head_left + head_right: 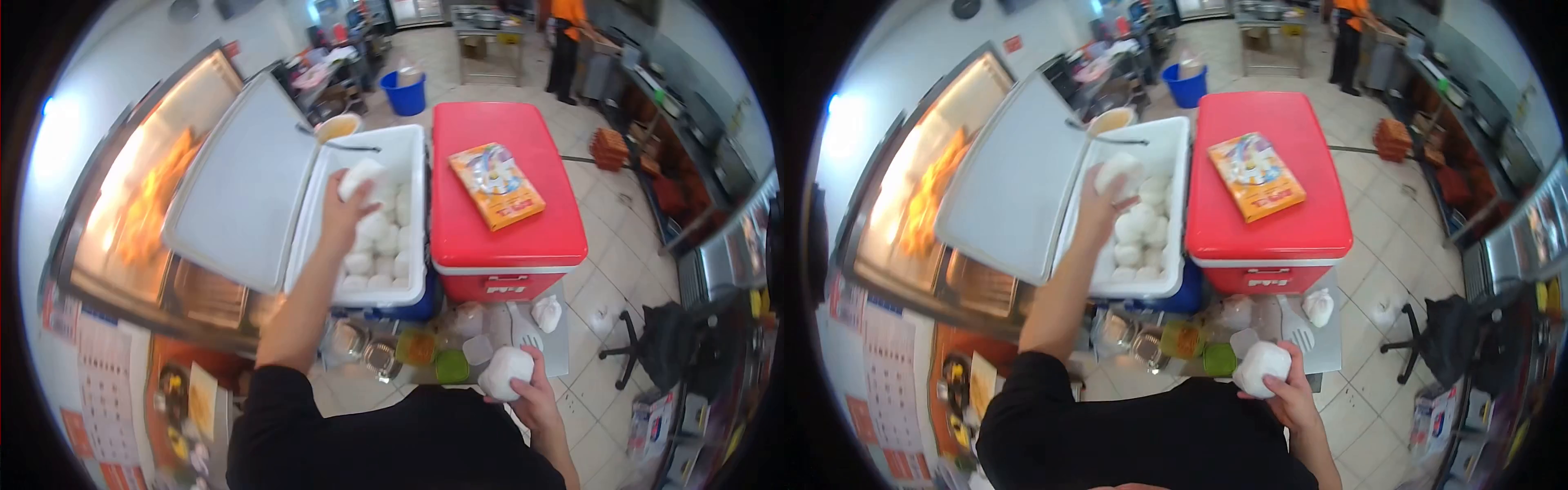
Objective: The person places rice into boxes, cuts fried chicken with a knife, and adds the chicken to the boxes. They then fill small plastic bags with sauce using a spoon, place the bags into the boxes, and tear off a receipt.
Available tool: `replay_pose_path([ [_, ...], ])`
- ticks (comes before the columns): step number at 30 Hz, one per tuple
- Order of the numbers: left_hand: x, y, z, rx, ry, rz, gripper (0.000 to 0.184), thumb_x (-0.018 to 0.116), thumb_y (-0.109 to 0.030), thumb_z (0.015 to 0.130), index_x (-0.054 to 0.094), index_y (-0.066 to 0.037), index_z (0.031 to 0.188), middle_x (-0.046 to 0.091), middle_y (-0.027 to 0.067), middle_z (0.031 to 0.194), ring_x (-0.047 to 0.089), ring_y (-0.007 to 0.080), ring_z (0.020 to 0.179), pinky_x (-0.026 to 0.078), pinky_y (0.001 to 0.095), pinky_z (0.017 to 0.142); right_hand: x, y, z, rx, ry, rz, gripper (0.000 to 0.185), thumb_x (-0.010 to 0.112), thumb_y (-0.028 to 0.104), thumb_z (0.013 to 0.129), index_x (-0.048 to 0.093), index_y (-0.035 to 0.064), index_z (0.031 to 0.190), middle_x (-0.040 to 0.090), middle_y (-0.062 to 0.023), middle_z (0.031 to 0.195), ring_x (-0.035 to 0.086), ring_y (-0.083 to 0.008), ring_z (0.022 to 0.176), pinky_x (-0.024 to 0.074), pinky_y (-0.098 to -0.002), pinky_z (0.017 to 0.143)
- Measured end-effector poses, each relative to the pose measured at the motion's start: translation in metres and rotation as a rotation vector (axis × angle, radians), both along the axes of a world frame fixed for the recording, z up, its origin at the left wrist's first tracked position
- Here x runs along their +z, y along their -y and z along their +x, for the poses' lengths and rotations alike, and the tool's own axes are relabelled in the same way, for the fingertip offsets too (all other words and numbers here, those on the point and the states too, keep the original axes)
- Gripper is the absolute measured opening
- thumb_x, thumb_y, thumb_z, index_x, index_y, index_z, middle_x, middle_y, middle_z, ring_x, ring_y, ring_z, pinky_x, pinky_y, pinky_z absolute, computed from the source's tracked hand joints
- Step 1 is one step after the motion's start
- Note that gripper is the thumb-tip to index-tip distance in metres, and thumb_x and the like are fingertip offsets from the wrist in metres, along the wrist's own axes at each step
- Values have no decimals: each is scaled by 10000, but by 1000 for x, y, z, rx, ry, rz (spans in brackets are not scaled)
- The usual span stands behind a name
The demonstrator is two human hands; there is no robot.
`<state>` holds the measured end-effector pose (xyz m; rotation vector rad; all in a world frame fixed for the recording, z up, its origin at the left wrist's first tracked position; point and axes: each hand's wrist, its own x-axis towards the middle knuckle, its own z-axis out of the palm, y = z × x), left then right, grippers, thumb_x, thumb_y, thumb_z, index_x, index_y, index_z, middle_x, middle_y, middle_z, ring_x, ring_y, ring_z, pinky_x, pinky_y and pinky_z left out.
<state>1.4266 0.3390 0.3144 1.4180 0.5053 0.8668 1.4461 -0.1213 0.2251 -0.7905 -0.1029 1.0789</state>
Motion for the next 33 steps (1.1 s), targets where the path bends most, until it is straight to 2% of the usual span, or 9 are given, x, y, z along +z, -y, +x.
replay_pose_path([
  [3,-9,130,-49,196,-72,360,533,766,-32,882,499,-45,1343,497,158,1376,538,300,1256,533,460,1000,0,-28,11,71,75,-9,686,606,-1,976,265,231,1524,415,-162,1461,544,-382,1289,587,-626,926],
  [6,-34,234,-67,416,-152,890,611,843,-39,778,533,-67,1303,453,208,1361,488,354,1261,418,461,1074,13,-49,15,145,74,112,579,549,285,1063,242,265,1553,350,-81,1566,425,-341,1426,455,-660,1063],
  [14,-47,313,-108,-270,-264,653,1055,828,-100,797,174,-94,1624,317,284,1527,358,427,1438,345,527,1162,0,-45,27,294,-26,135,638,556,436,1052,343,112,1558,469,-135,1530,463,-358,1421,412,-656,1116],
  [15,-56,297,-111,-308,-135,588,1116,797,-67,846,13,-83,1639,347,268,1511,546,352,1286,448,492,1074,-10,-39,31,319,-38,149,674,604,415,1016,339,115,1558,465,-146,1529,481,-373,1403,448,-661,1082],
  [19,-9,161,-108,-219,-422,241,606,576,-8,979,372,-31,1549,647,185,1154,695,294,913,539,407,891,-28,-10,43,333,-101,163,795,793,268,859,364,114,1511,504,-168,1431,570,-412,1292,568,-615,968],
  [23,-47,-35,-72,-43,-1111,958,353,536,-136,984,606,28,1288,711,247,1015,702,382,1012,544,449,921,-41,20,43,280,-40,37,902,877,268,740,376,106,1473,516,-183,1367,603,-442,1211,604,-652,852],
  [25,-66,-90,-32,-209,-1442,884,402,616,-166,925,611,61,1256,703,257,1132,665,392,1146,512,490,995,-38,21,38,174,-6,-10,932,898,280,699,380,99,1454,522,-183,1320,615,-440,1165,610,-666,810],
  [28,-177,-166,0,-345,-1451,1353,568,766,-217,820,582,52,1284,655,276,1238,637,393,1205,500,460,1034,-49,17,22,-88,82,-93,947,853,408,724,359,148,1490,522,-233,1331,620,-489,1134,613,-673,746],
  [33,-203,-163,7,-356,-1409,1274,988,938,-305,616,441,58,1389,526,277,1393,586,422,1247,475,449,1094,-29,-18,-3,-249,-1,-56,943,855,427,710,370,176,1479,484,-227,1375,571,-526,1194,608,-689,734],
])
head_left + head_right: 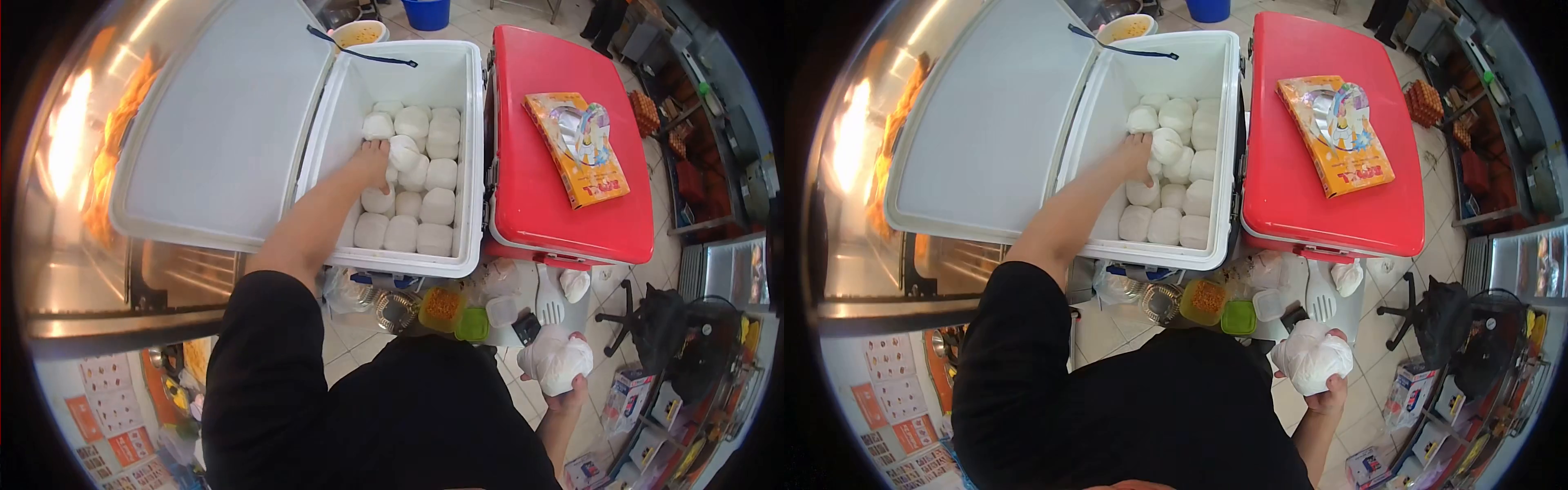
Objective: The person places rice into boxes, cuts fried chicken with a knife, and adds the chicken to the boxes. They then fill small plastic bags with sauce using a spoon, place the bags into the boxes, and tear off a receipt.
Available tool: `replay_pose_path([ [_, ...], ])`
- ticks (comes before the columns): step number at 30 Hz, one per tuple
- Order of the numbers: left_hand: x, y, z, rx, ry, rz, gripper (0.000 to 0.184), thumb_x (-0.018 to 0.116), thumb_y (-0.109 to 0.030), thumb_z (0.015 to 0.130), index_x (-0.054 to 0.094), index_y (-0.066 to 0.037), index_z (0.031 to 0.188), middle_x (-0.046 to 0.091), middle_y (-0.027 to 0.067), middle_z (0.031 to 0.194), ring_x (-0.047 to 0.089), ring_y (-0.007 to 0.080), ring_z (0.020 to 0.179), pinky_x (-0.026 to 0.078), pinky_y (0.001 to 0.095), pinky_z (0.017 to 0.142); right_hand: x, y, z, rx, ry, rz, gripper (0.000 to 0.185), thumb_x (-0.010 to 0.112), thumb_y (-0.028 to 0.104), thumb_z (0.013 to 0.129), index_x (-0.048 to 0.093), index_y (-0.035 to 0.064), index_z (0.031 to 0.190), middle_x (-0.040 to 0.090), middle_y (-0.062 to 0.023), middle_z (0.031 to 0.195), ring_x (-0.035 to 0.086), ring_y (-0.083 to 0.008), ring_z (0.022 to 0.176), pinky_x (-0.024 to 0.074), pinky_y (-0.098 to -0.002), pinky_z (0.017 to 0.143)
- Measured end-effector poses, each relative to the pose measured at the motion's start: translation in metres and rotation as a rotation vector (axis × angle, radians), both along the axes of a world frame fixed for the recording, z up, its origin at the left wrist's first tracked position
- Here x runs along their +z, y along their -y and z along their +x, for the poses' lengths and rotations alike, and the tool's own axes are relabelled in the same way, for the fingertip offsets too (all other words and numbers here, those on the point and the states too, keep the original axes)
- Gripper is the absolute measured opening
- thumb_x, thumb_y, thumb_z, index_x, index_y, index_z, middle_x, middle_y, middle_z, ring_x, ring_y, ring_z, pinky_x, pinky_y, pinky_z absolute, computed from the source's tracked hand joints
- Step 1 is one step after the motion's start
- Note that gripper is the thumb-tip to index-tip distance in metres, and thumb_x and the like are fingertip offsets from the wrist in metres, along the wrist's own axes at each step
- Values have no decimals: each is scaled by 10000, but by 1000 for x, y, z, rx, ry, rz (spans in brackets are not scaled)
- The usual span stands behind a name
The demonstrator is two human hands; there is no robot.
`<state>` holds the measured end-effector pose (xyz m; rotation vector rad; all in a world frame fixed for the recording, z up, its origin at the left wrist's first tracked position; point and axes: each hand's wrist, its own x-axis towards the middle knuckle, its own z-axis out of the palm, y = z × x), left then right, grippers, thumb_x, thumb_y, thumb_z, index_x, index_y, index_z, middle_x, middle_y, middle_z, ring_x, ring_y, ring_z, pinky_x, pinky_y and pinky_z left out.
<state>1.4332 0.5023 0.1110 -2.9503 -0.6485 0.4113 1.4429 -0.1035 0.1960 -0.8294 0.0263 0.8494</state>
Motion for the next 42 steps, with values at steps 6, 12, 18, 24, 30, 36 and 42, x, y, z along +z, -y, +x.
replay_pose_path([
  [6,26,18,10,103,-114,-23,979,937,-289,618,442,53,1390,519,260,1384,590,424,1235,534,458,1023,-19,-25,-20,54,-79,21,909,762,551,775,373,202,1520,472,-182,1449,554,-505,1239,614,-664,726],
  [12,186,123,-38,123,-47,-204,892,896,-228,644,452,66,1359,507,286,1319,610,449,1146,556,477,950,-14,-55,-21,203,-380,-39,787,555,633,922,375,196,1551,474,-145,1526,544,-455,1309,574,-671,879],
  [18,236,321,-100,-505,388,-692,731,860,-253,699,526,17,1291,547,220,1287,508,410,1301,403,529,1126,1,-88,-15,335,-395,-15,714,431,637,1012,396,168,1549,465,-161,1553,512,-381,1391,407,-623,1142],
  [24,203,333,-91,-814,526,-533,673,837,-376,781,577,-32,1298,544,219,1314,510,414,1277,404,573,1093,9,-94,-19,302,-418,-33,752,469,630,947,428,150,1525,514,-176,1484,542,-431,1333,513,-623,1038],
  [30,171,107,32,-149,402,-106,246,656,-205,925,640,-14,1080,668,199,1156,634,398,1073,518,492,931,5,-70,-36,228,-370,-89,849,555,675,867,446,121,1501,500,-191,1476,552,-509,1266,511,-734,947],
  [36,1,-15,97,81,297,-1,790,804,-377,776,497,-161,1471,567,230,1364,556,424,1275,476,568,1026,-17,-47,-72,86,-352,-129,810,552,678,872,491,132,1467,536,-175,1441,575,-491,1234,537,-711,913],
  [42,15,-24,97,107,140,-144,890,862,-360,733,460,-233,1518,522,225,1451,472,415,1378,362,636,1110,-26,-35,-69,119,-367,-123,797,553,680,873,505,136,1454,548,-168,1428,582,-484,1221,543,-704,899],
])
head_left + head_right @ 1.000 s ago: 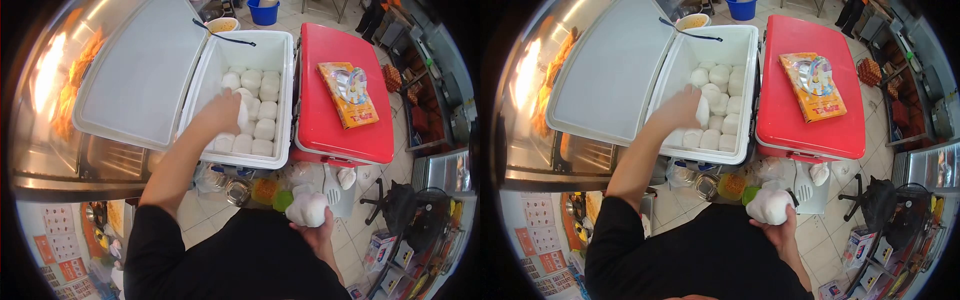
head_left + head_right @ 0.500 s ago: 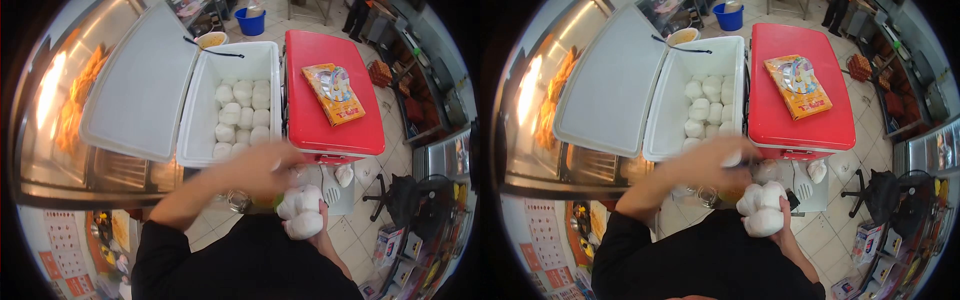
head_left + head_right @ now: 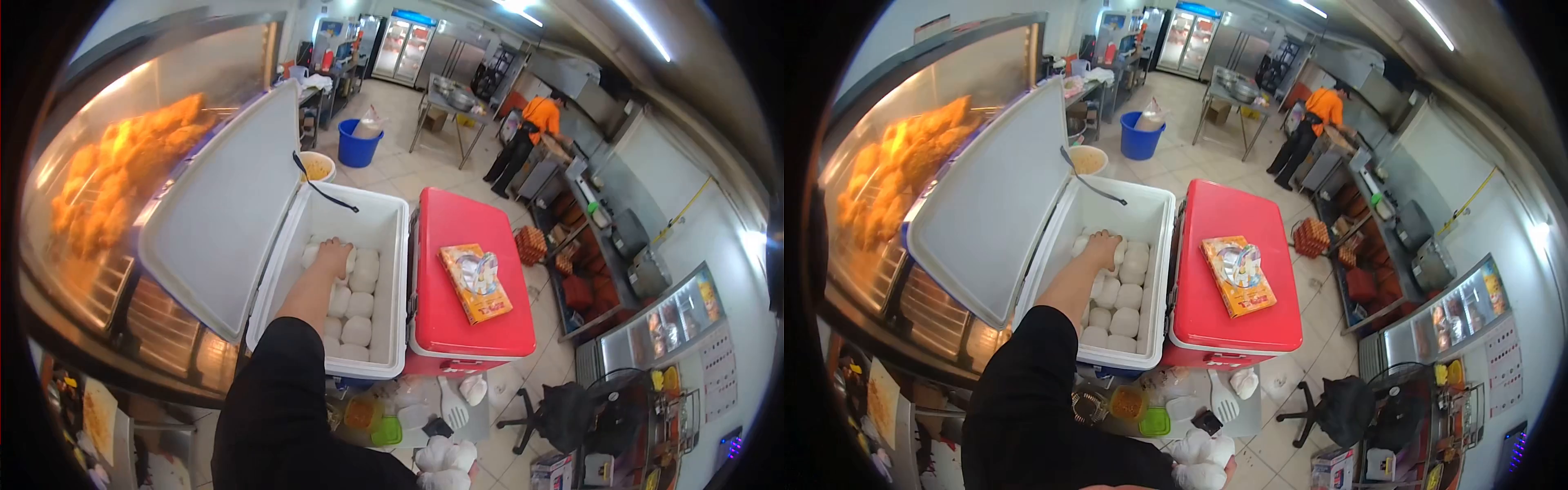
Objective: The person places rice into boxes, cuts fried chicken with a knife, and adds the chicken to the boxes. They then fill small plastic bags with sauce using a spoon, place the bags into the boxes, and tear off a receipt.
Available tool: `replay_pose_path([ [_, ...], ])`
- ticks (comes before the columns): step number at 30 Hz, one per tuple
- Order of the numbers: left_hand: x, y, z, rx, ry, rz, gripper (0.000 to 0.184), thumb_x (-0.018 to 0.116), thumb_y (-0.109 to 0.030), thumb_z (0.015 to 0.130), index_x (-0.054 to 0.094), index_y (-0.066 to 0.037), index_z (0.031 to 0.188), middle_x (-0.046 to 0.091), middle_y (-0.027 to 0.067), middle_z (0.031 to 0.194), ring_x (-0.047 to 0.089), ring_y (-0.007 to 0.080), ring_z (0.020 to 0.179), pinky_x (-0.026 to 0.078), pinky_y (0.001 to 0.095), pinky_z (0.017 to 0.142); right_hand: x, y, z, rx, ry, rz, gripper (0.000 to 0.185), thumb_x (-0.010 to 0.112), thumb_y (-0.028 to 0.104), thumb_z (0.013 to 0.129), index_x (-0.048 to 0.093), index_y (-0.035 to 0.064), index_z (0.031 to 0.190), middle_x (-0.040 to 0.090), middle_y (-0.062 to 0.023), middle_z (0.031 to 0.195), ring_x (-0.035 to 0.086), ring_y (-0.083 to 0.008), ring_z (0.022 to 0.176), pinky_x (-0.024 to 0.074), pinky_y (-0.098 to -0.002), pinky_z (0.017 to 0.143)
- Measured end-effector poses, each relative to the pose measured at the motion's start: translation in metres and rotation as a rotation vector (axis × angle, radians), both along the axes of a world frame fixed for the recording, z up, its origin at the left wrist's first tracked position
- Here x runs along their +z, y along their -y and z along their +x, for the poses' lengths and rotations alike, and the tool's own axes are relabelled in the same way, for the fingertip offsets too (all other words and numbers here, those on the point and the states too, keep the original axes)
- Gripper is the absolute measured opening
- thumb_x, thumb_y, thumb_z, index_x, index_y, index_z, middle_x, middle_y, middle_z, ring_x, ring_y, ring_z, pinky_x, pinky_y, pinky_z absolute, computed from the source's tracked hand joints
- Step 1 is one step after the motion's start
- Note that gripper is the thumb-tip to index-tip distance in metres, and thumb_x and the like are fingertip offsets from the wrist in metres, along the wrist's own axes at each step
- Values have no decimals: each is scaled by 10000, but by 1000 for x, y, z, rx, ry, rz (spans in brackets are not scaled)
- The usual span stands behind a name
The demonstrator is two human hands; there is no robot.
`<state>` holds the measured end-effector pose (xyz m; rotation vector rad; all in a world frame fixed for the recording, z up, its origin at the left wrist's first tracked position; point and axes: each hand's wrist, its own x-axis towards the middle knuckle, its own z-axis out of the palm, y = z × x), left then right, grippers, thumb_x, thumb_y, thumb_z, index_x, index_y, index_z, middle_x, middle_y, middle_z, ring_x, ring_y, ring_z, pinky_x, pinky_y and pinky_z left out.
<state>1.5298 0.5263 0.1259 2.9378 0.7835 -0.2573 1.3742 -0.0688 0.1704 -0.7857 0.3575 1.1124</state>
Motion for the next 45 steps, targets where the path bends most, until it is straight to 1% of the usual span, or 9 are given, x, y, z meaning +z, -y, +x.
replay_pose_path([
  [4,29,28,-14,-16,326,202,785,845,-349,720,568,-260,1450,605,150,1343,571,390,1255,426,651,1021,1,10,-5,78,35,1,788,553,681,874,515,138,1445,555,-164,1419,587,-480,1212,548,-700,889],
  [9,155,170,-164,-234,977,-251,933,869,-260,677,464,-173,1513,577,244,1357,602,431,1192,475,562,1032,7,13,-13,374,116,9,778,554,682,875,527,142,1434,565,-159,1408,593,-475,1202,553,-694,877],
  [11,222,262,-306,-248,784,-573,975,877,-230,694,389,-121,1530,430,236,1489,517,441,1317,434,482,1117,0,5,-27,535,97,26,774,555,682,875,532,143,1429,569,-157,1404,595,-473,1197,555,-692,873],
  [15,159,410,-524,-198,1142,-700,994,861,-76,703,339,-83,1548,454,150,1470,495,335,1338,429,430,1118,-25,-14,-86,897,-12,48,765,555,683,876,542,145,1420,577,-153,1395,600,-469,1189,560,-688,863],
  [18,80,525,-672,449,1234,-1190,973,861,-84,772,303,-115,1568,463,91,1446,493,238,1330,437,411,1106,-38,-25,-161,1111,-134,34,759,556,684,877,549,147,1414,582,-150,1389,603,-466,1183,563,-685,856],
  [21,14,669,-792,1169,1871,-1613,736,734,-135,937,327,-241,1540,559,135,1365,629,359,1233,583,533,882,-39,-26,-249,1286,-237,21,753,556,685,877,556,149,1407,588,-147,1382,607,-463,1176,566,-681,849],
  [29,-100,893,-1024,2437,2132,-542,756,811,-237,895,324,-249,1473,579,67,1154,654,245,901,584,487,774,-37,-26,-509,1593,-172,-28,652,543,675,908,613,191,1341,634,-115,1315,642,-428,1094,582,-642,781],
  [37,-69,826,-1247,1998,2342,-410,777,778,-87,874,315,-212,1486,583,85,1259,641,241,1008,592,484,806,-60,-46,-755,1724,-299,-10,606,551,620,942,566,201,1381,636,-122,1328,647,-432,1134,590,-649,803],
  [45,-80,745,-1514,2201,1015,367,919,879,-239,729,402,-138,1507,472,199,1415,592,388,1194,518,435,1022,-71,-115,-924,1762,-238,-68,655,556,637,933,542,186,1408,615,-148,1355,647,-454,1128,597,-664,788],
])
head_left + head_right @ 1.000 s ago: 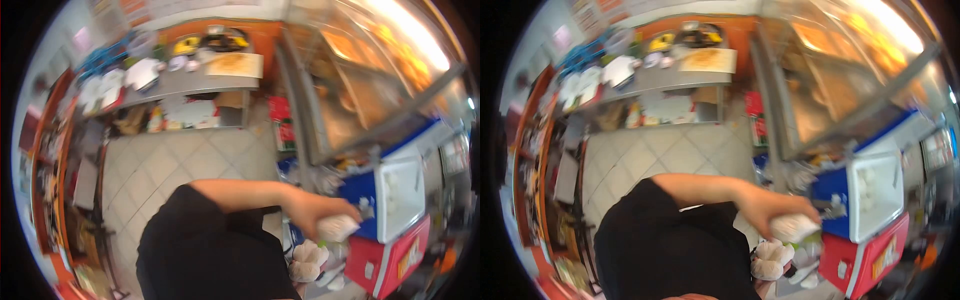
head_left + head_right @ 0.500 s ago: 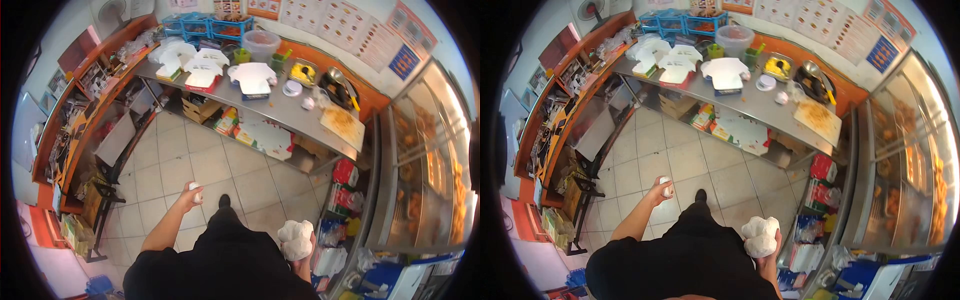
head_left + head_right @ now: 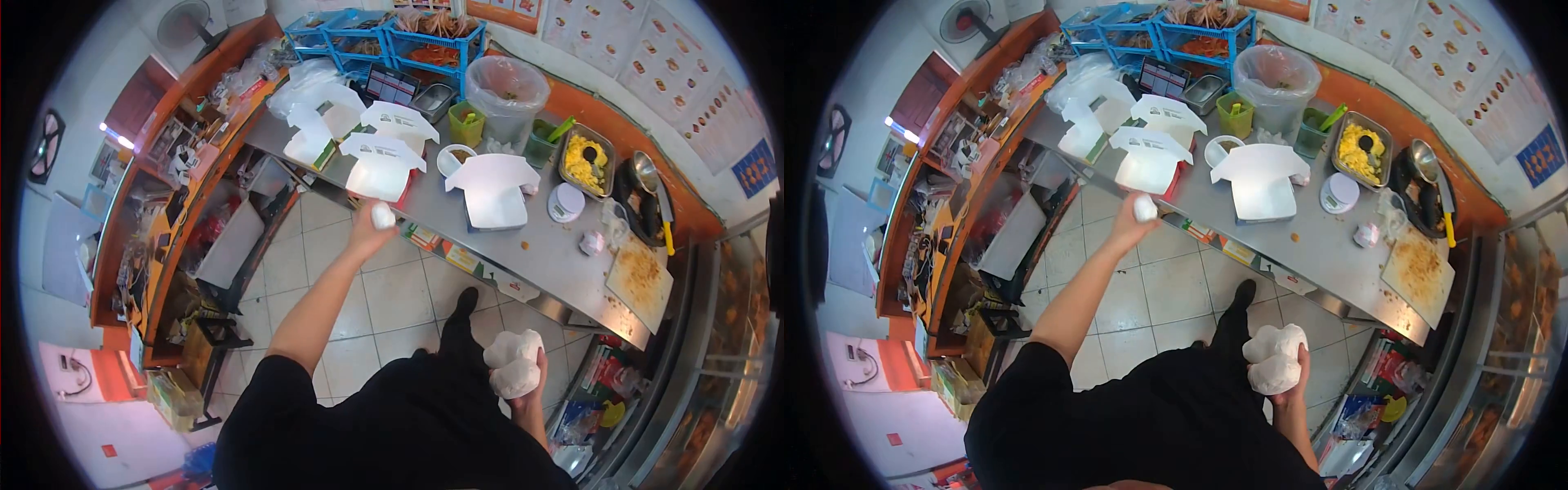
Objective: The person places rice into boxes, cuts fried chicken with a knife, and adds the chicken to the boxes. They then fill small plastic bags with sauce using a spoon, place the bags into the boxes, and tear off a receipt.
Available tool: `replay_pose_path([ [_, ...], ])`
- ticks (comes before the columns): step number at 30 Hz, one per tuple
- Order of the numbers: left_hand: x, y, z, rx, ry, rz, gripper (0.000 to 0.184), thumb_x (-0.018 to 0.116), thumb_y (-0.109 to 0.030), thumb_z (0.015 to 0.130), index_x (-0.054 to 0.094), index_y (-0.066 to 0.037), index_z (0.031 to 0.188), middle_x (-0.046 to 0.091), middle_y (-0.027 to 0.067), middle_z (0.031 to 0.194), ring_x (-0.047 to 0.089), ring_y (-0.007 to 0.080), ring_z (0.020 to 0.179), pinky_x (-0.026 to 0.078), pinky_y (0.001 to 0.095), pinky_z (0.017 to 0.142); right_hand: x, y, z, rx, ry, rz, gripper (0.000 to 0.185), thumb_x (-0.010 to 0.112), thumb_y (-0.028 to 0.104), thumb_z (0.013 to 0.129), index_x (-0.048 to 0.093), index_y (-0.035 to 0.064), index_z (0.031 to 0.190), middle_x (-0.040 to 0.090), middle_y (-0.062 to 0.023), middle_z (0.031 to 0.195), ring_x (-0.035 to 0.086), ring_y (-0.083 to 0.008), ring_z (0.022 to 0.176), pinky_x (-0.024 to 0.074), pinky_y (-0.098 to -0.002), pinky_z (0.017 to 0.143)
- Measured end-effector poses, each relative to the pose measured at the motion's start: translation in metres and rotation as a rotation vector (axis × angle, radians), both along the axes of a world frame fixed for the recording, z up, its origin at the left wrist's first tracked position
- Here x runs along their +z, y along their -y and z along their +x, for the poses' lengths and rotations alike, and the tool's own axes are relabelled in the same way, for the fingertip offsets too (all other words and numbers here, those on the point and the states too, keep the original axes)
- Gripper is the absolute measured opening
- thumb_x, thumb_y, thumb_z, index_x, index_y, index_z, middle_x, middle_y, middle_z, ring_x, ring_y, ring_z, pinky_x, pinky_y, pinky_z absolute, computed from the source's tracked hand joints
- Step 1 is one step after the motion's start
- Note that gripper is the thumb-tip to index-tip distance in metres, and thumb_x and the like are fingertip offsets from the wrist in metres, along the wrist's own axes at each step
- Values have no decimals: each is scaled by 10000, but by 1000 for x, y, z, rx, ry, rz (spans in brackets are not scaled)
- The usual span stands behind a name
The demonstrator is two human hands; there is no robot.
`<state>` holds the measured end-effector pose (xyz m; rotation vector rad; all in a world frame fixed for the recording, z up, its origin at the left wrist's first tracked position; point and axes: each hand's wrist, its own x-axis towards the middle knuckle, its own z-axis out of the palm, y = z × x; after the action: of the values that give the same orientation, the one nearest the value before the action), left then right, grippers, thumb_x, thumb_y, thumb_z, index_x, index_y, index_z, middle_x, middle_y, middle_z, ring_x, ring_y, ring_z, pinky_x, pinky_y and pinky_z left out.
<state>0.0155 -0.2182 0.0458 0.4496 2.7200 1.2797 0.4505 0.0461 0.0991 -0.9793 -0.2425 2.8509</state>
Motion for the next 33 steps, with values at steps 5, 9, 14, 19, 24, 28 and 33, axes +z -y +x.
replay_pose_path([
  [5,67,-40,-88,25,-37,-323,917,878,-280,721,422,-159,1508,437,224,1470,549,426,1273,459,486,1086,-21,-78,-88,84,-22,-46,702,568,653,923,501,200,1456,574,-158,1410,614,-474,1188,576,-720,795],
  [9,35,-46,-152,-163,-6,-853,957,891,-365,703,422,-213,1523,426,165,1517,471,395,1388,310,605,1173,1,-119,-164,78,27,-5,713,553,659,928,480,199,1467,569,-161,1407,618,-471,1177,597,-694,750],
  [14,10,-36,-175,-333,-126,-901,913,862,-419,734,434,-217,1514,486,125,1460,426,373,1418,209,668,1188,43,-105,-232,-45,81,132,709,527,653,935,468,197,1475,583,-130,1373,626,-430,1169,608,-658,723],
  [19,69,-47,-140,-350,261,-17,338,796,-276,893,686,-94,1156,583,124,1350,553,322,1286,472,508,1056,97,-42,-321,-155,178,331,714,480,652,963,458,168,1488,579,-124,1391,615,-389,1205,591,-606,800],
  [24,160,-78,-138,-643,1215,877,925,872,-199,847,309,-90,1573,465,124,1461,515,258,1333,463,397,1095,109,41,-436,-268,113,375,657,443,570,1040,450,71,1467,585,-149,1380,613,-337,1233,512,-504,1048],
  [28,166,-76,-174,-788,974,529,989,902,-141,799,308,-104,1588,465,110,1469,487,227,1361,436,407,1136,115,77,-488,-355,142,467,582,451,492,1066,437,61,1457,586,-148,1376,584,-325,1285,469,-482,1105],
  [33,146,-59,-205,-813,1254,482,806,892,-38,776,440,-80,1442,554,63,1340,533,176,1280,446,367,1095,110,89,-481,-581,108,455,603,494,490,1046,409,93,1492,552,-148,1430,540,-344,1339,466,-590,1096],
])
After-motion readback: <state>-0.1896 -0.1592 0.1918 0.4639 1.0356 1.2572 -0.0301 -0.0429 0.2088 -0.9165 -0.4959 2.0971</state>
